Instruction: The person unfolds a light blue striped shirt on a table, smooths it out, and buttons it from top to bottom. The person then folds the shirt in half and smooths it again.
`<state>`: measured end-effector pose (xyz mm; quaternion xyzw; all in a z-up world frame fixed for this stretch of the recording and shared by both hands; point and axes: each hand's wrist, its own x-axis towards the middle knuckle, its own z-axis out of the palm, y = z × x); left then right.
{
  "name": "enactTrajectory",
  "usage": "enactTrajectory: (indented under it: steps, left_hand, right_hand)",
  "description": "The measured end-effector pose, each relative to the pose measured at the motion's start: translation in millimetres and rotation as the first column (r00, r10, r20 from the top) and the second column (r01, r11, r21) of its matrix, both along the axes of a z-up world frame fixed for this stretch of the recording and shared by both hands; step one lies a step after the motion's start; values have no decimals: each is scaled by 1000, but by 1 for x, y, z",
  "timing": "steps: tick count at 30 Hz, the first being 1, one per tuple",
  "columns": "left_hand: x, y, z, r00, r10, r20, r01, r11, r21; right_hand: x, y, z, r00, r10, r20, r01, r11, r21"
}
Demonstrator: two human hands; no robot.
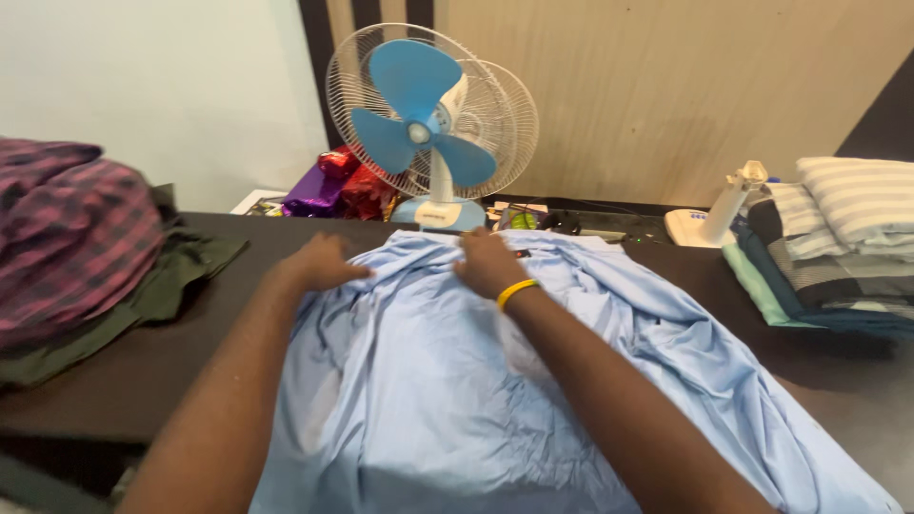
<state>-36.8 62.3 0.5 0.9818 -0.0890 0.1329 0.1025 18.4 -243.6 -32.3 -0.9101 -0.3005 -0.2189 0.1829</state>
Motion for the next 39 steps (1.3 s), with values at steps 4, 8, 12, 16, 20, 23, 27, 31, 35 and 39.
enactTrajectory:
  steps: [4, 8, 12, 16, 20, 23, 27, 31, 35, 39]
  left_hand:
    - [-41, 31, 13, 812, 295, -504, -155, 941, 300]
    - [-78, 41, 4, 939, 154, -308, -106, 980, 169]
    - [-109, 32, -9, 955, -126, -268, 34, 945, -326]
    - [-133, 22, -10, 899, -336, -279, 39, 699, -714]
    - [-146, 34, -5, 857, 71, -511, -323, 847, -423]
    - [-153, 47, -9, 825, 74, -560, -213, 959, -186]
    - [-162, 37, -1, 964, 253, -87, -252, 968, 15]
    - [-182, -15, 14, 909, 402, 105, -408, 912, 40]
    - [-192, -64, 32, 988, 50, 149, -12, 969, -248]
    - [-195, -79, 34, 998, -66, -14, 60, 966, -251]
  right_hand:
    - [-62, 78, 17, 925, 209, -316, -136, 962, 237]
    - [-103, 113, 10, 820, 310, -481, -95, 903, 420]
    - [-103, 137, -12, 768, 390, -508, 33, 769, 639]
    - [-86, 138, -35, 864, 369, -343, -27, 713, 700]
    - [-78, 123, -40, 942, 237, -237, -43, 786, 616]
    - [-84, 110, -34, 897, 199, -395, 72, 816, 574]
    - [-100, 107, -5, 987, 125, -104, -34, 785, 618]
    - [-110, 118, 21, 712, 375, -594, 248, 657, 712]
    - [-94, 118, 24, 624, 464, -629, 199, 684, 702]
    - [-55, 100, 15, 731, 536, -422, 214, 408, 888]
